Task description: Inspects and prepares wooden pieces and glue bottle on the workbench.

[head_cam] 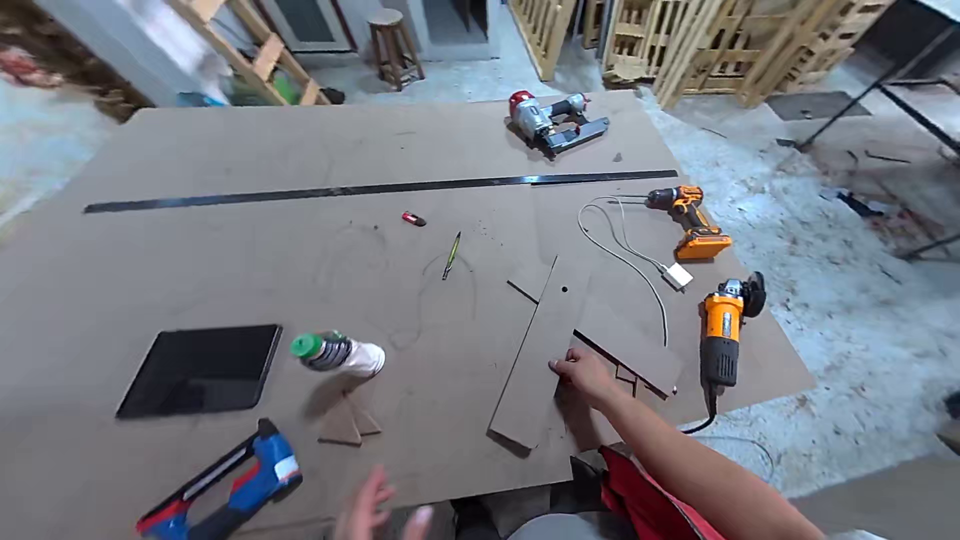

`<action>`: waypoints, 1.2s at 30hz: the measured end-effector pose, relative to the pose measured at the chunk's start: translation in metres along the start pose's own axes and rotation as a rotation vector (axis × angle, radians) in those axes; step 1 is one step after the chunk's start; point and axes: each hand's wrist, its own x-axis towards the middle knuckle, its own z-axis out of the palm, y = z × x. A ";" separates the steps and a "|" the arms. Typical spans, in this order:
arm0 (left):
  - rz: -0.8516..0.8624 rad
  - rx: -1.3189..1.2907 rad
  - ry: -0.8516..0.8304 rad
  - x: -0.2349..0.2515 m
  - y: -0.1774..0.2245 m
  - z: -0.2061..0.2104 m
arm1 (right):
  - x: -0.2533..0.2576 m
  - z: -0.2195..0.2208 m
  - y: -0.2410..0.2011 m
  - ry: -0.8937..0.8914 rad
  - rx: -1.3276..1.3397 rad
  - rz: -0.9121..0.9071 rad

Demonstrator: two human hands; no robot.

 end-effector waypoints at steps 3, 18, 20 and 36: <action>-0.019 0.253 -0.318 0.035 -0.036 0.045 | -0.057 0.053 -0.013 0.064 0.328 0.032; 0.169 0.363 -0.397 0.172 -0.100 -0.031 | -0.128 0.010 0.032 0.529 0.065 -0.080; 0.204 0.378 -0.420 0.190 -0.090 -0.029 | -0.101 -0.026 0.048 0.545 -0.081 -0.073; 0.122 0.216 -0.245 0.387 0.108 0.199 | -0.048 -0.177 0.080 0.812 0.174 -0.164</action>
